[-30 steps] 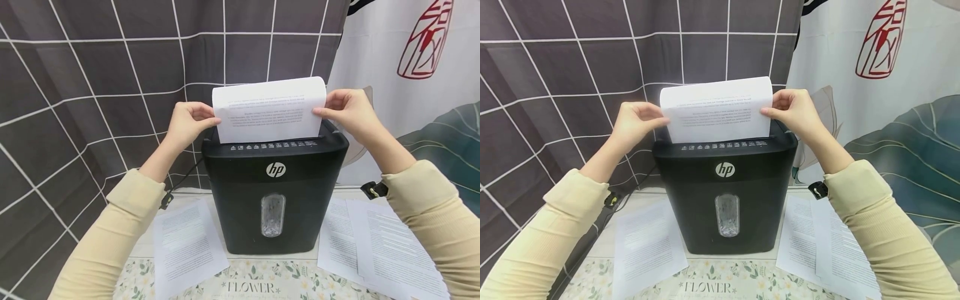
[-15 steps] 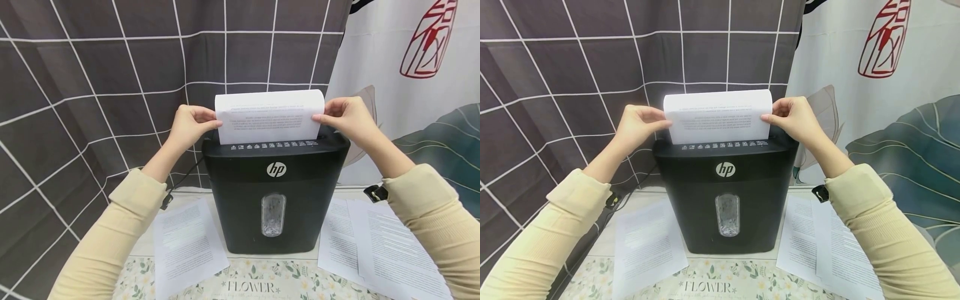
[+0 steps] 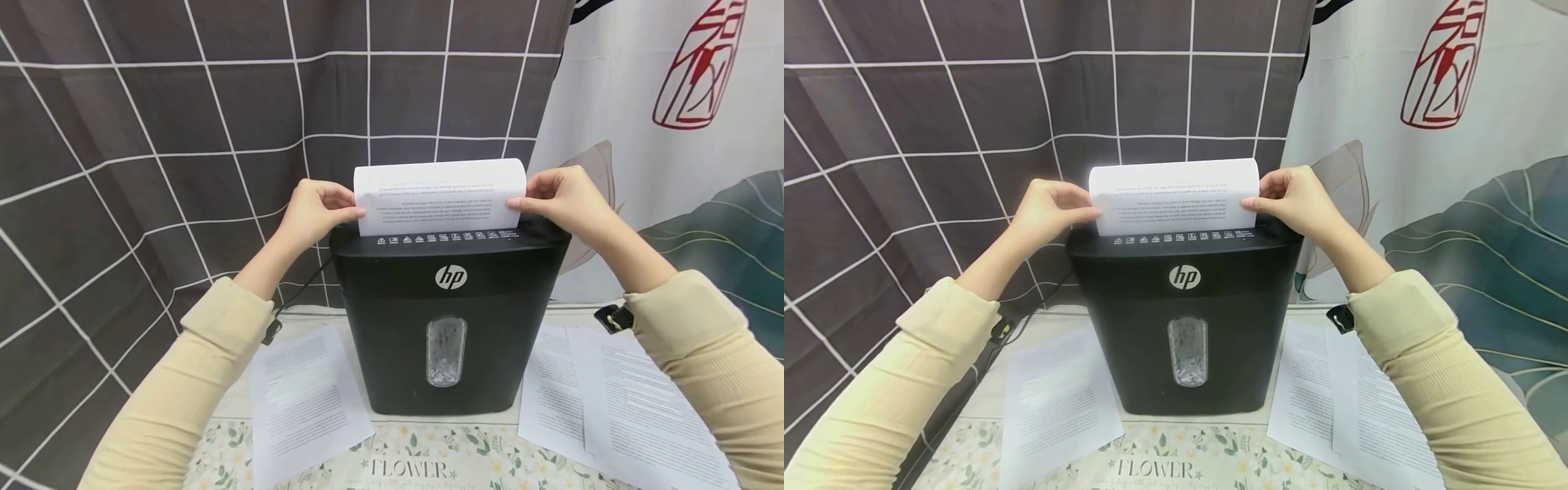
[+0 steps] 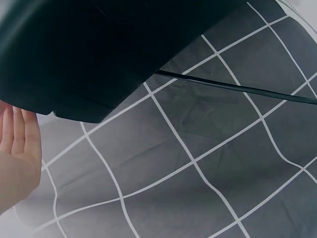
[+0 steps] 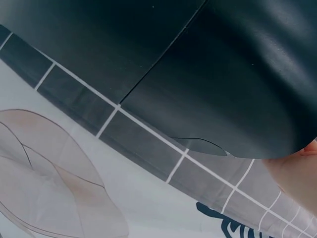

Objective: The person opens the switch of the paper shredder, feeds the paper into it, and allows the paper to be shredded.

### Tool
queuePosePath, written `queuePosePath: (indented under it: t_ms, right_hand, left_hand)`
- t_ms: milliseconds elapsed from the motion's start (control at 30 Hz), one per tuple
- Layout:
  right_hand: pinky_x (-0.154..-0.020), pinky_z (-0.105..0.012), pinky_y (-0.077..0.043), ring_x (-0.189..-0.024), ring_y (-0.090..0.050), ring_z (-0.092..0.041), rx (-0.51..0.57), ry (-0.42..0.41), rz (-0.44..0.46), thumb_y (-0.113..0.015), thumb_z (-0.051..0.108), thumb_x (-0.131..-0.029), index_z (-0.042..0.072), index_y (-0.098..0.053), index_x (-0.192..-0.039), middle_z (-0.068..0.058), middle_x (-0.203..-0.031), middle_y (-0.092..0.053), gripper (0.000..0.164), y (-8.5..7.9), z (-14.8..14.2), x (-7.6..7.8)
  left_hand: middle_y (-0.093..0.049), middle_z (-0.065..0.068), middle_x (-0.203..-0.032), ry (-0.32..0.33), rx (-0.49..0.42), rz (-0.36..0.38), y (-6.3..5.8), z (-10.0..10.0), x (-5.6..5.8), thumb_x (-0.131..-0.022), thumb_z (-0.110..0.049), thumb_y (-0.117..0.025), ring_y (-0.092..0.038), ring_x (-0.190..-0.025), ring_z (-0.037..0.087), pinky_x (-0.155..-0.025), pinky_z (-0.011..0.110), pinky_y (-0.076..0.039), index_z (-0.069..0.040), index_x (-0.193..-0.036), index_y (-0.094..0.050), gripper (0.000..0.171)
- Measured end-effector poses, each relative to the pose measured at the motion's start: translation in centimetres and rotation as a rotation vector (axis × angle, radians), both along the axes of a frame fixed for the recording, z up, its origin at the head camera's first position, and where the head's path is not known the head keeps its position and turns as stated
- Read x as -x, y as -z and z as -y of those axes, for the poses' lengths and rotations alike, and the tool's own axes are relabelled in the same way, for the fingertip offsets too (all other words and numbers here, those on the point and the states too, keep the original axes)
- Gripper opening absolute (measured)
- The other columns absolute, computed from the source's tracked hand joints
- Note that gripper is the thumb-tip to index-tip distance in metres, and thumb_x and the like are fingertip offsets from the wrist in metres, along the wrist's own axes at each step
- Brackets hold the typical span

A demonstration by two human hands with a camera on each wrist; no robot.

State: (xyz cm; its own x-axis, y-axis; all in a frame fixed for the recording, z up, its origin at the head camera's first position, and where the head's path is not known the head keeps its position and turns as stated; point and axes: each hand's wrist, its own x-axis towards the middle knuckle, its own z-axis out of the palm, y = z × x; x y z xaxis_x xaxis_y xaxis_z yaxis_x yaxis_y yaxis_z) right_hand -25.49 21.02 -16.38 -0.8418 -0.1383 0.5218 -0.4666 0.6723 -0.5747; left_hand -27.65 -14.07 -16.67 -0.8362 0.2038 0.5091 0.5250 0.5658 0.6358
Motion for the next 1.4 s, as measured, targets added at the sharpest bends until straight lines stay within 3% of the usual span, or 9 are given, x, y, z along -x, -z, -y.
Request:
queuePosePath:
  t_ms: [267,367,500,567,700,833,1133,1233,1400]
  right_hand:
    - [-0.058,-0.016,-0.045,-0.059,-0.055,-0.003,0.138,-0.031,0.130,-0.066,0.026,-0.088,0.006,-0.068,-0.079,0.014,-0.057,-0.059,0.022,-0.4,-0.2,0.1]
    - [-0.058,-0.015,-0.048,-0.057,-0.057,-0.002,0.262,-0.075,0.172,-0.066,0.021,-0.088,0.017,-0.068,-0.075,0.016,-0.059,-0.061,0.014,-0.5,0.0,0.3]
    - [-0.058,-0.014,-0.052,-0.057,-0.058,-0.002,0.451,-0.137,0.238,-0.067,0.011,-0.086,0.022,-0.066,-0.071,0.015,-0.066,-0.064,0.019,-0.6,0.3,0.7]
    - [-0.058,-0.014,-0.051,-0.058,-0.057,-0.001,0.483,-0.137,0.242,-0.067,0.010,-0.086,0.023,-0.065,-0.069,0.015,-0.066,-0.064,0.021,-0.6,0.4,0.7]
    - [-0.057,-0.014,-0.048,-0.056,-0.055,0.000,0.455,-0.115,0.189,-0.068,0.005,-0.084,0.025,-0.063,-0.068,0.019,-0.061,-0.063,0.026,-0.5,0.4,0.7]
    - [-0.057,-0.014,-0.046,-0.058,-0.054,0.000,0.424,-0.117,0.165,-0.069,0.004,-0.083,0.025,-0.064,-0.070,0.020,-0.061,-0.062,0.025,0.0,0.3,0.7]
    - [-0.063,-0.013,-0.045,-0.065,-0.057,0.000,0.258,-0.102,0.137,-0.070,0.008,-0.084,0.016,-0.065,-0.079,0.019,-0.066,-0.064,0.010,0.3,-0.1,0.6]
    - [-0.062,-0.014,-0.045,-0.065,-0.056,0.000,0.229,-0.113,0.140,-0.070,0.008,-0.083,0.016,-0.065,-0.080,0.018,-0.066,-0.063,0.010,0.1,-0.1,0.6]
    - [-0.062,-0.015,-0.045,-0.065,-0.056,-0.001,0.275,-0.124,0.177,-0.069,0.012,-0.085,0.022,-0.068,-0.080,0.018,-0.067,-0.063,0.011,-0.2,0.0,0.6]
  left_hand:
    - [-0.072,0.018,-0.088,-0.001,0.004,0.037,-0.4,-0.2,-0.1,-0.078,-0.007,-0.075,-0.068,-0.075,0.014,-0.069,0.015,-0.051,0.004,-0.097,-0.070,0.022]
    - [-0.072,0.016,-0.082,0.004,-0.016,0.040,-0.5,-0.2,-0.1,-0.076,-0.004,-0.076,-0.066,-0.069,0.008,-0.065,0.013,-0.048,0.005,-0.094,-0.069,0.022]
    - [-0.072,0.013,-0.078,0.023,-0.016,0.049,-0.7,-0.3,0.0,-0.073,-0.004,-0.078,-0.064,-0.070,0.006,-0.066,0.015,-0.045,0.005,-0.092,-0.069,0.023]
    - [-0.072,0.010,-0.076,0.029,-0.008,0.061,-0.7,-0.3,0.1,-0.073,-0.005,-0.079,-0.065,-0.071,0.007,-0.068,0.018,-0.044,0.005,-0.092,-0.068,0.024]
    - [-0.073,0.013,-0.084,0.056,-0.011,0.123,-0.9,-0.3,0.2,-0.075,-0.007,-0.077,-0.066,-0.074,0.007,-0.072,0.018,-0.048,0.005,-0.100,-0.067,0.029]
    - [-0.071,0.018,-0.095,0.092,-0.084,0.232,-1.4,-0.3,0.3,-0.083,-0.009,-0.071,-0.067,-0.069,0.008,-0.073,0.022,-0.057,0.007,-0.112,-0.064,0.034]
    - [-0.068,0.003,-0.081,0.037,-0.197,0.383,-2.4,-0.8,0.7,-0.086,-0.009,-0.067,-0.065,-0.066,0.008,-0.072,0.023,-0.057,0.010,-0.111,-0.062,0.032]
    - [-0.067,0.001,-0.077,0.035,-0.192,0.380,-2.3,-0.8,0.6,-0.084,-0.006,-0.069,-0.064,-0.067,0.008,-0.072,0.024,-0.057,0.010,-0.106,-0.062,0.028]
    - [-0.069,0.004,-0.077,0.030,-0.128,0.287,-1.9,-0.4,0.5,-0.080,-0.003,-0.072,-0.065,-0.067,0.009,-0.072,0.026,-0.058,0.010,-0.096,-0.065,0.021]
